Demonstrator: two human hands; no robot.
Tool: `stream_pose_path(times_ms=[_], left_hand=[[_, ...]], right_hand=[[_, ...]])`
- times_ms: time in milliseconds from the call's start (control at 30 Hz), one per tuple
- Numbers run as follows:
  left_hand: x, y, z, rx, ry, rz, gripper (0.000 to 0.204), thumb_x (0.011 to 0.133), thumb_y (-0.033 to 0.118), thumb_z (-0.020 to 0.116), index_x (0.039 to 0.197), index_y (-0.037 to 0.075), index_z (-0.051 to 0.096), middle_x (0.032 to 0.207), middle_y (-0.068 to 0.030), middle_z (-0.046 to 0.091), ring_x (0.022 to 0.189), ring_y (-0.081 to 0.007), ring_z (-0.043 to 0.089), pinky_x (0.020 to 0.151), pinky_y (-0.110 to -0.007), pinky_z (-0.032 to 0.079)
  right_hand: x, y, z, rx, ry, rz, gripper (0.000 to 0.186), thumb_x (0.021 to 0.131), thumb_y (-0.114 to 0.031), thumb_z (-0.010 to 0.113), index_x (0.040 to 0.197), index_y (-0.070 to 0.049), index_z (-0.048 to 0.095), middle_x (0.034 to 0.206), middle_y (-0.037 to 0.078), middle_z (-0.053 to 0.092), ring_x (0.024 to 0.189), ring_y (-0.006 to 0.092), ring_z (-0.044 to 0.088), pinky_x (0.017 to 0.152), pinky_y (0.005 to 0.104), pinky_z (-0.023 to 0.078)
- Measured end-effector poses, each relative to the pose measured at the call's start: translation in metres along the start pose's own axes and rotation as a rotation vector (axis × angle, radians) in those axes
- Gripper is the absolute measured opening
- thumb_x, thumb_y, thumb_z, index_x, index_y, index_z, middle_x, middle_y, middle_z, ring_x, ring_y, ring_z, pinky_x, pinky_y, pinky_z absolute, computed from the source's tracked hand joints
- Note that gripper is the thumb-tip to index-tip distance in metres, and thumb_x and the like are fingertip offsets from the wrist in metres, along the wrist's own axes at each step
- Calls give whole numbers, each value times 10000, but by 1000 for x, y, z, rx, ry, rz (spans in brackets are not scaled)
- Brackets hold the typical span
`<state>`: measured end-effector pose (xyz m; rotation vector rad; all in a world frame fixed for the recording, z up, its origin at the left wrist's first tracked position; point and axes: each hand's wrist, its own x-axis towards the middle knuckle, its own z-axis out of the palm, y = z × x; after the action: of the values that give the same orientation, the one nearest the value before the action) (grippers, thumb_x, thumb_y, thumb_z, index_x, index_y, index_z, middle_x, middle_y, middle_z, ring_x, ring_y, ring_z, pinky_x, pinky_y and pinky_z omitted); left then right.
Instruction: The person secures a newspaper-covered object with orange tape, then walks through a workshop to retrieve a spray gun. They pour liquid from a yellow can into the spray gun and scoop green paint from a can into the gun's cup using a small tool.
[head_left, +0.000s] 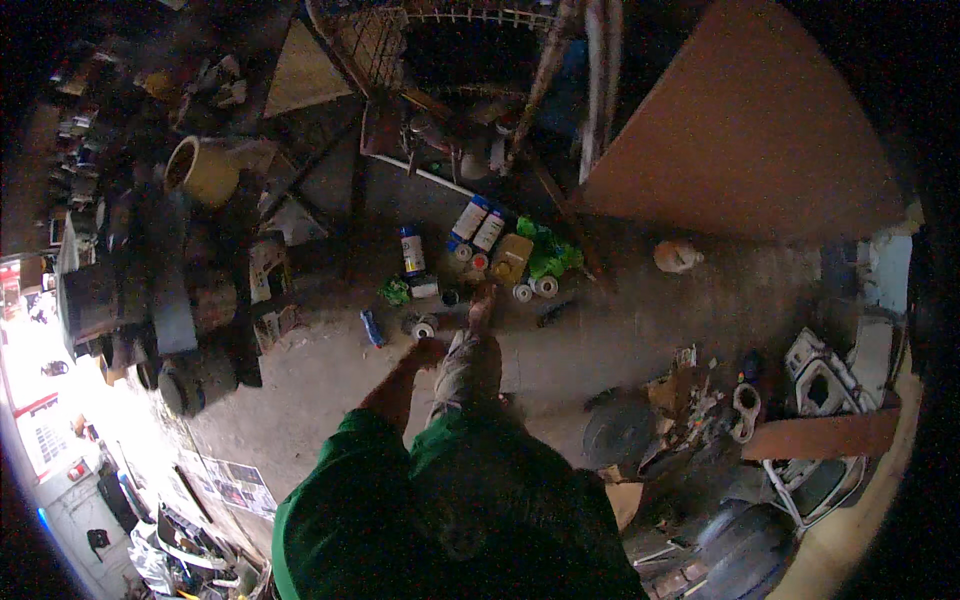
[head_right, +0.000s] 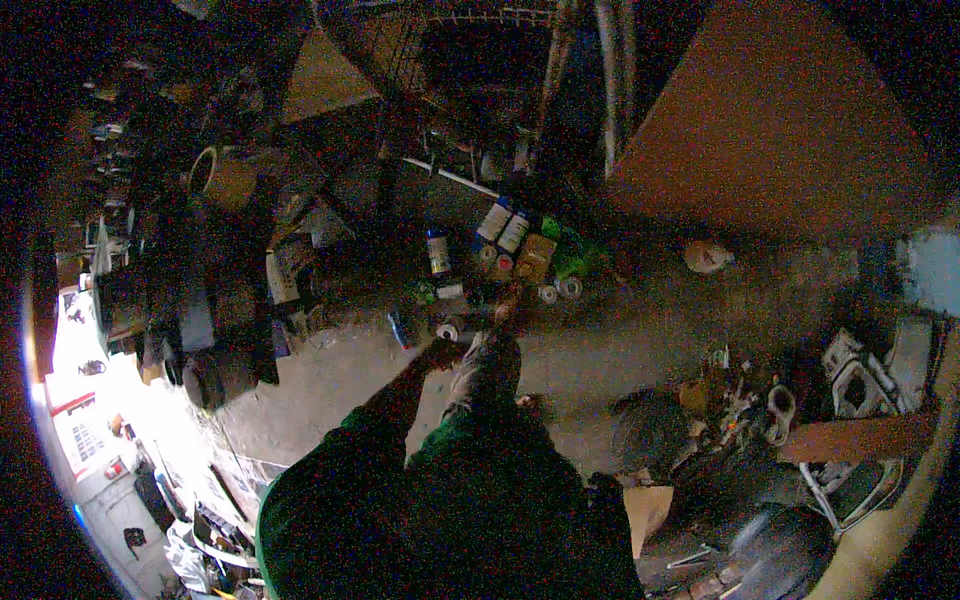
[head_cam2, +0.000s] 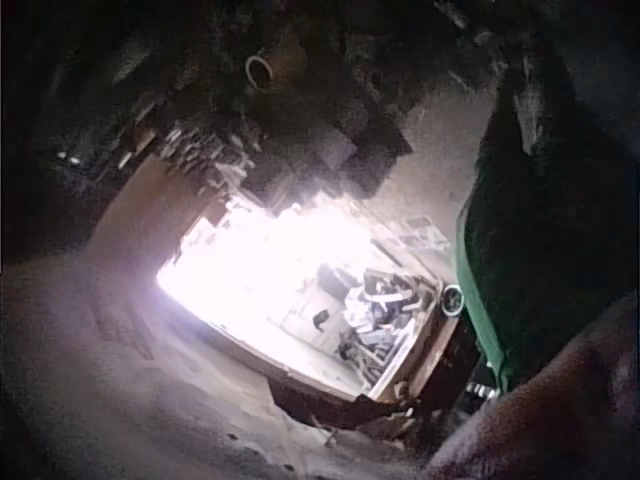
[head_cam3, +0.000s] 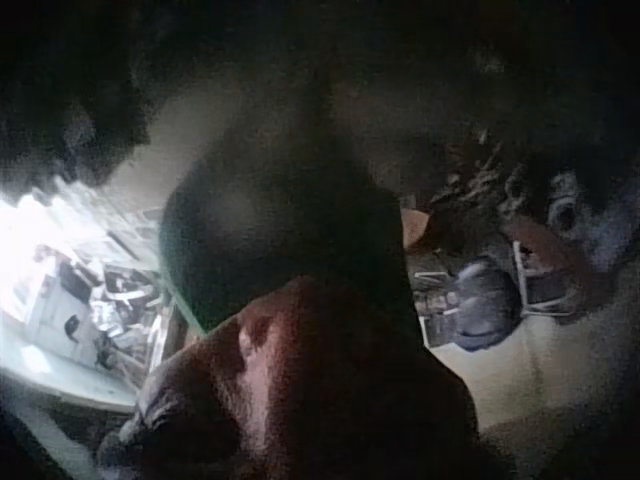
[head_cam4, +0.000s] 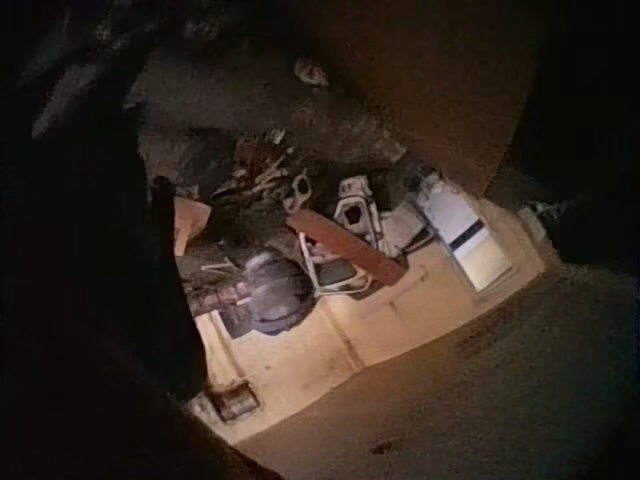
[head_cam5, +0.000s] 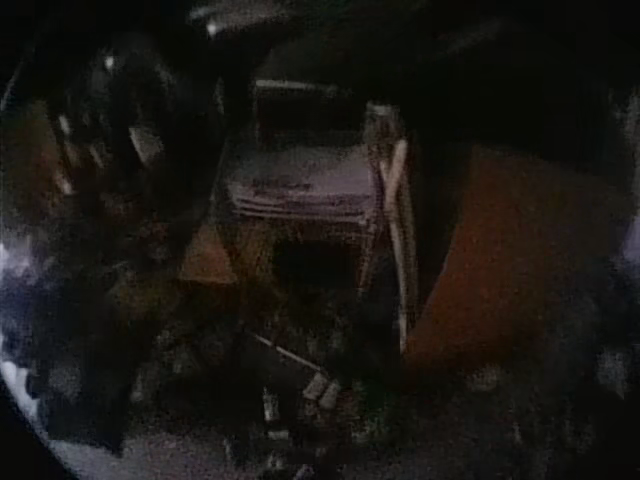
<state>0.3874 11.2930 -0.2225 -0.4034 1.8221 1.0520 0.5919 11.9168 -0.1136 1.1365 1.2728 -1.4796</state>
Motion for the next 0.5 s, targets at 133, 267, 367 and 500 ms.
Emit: stream_pose_path(times_ms=[133,267,367,500], left_hand=[[98,56,-114,-50,221,153,527,947,255,622,1374,-23,490,1267,-207,613,1060,-365,664,804,-527,582],[144,126,-262,-67,614,287,530,932,256,636,1363,-17,491,1258,-206,609,1062,-370,656,811,-526,575],[180,191,-347,-66,777,394,533,921,257,646,1354,-12,492,1252,-206,605,1063,-373,649,817,-525,570],[209,224,-419,-78,934,392,537,906,259,660,1342,-6,493,1243,-205,601,1064,-377,641,824,-523,563]], right_hand=[[-38,-75,-7,278,-157,69,463,983,-372,562,1339,-76,574,1247,169,658,986,393,688,746,506,571],[-20,-180,70,116,-61,154,400,1019,-345,522,1303,-73,590,1257,152,654,1035,358,680,825,498,580],[-40,-180,100,87,99,206,399,1017,-345,525,1315,-88,588,1264,150,654,1021,393,689,782,485,588],[-58,-223,117,151,2,221,395,1014,-326,536,1320,-80,583,1258,146,657,1021,381,694,786,463,579]])
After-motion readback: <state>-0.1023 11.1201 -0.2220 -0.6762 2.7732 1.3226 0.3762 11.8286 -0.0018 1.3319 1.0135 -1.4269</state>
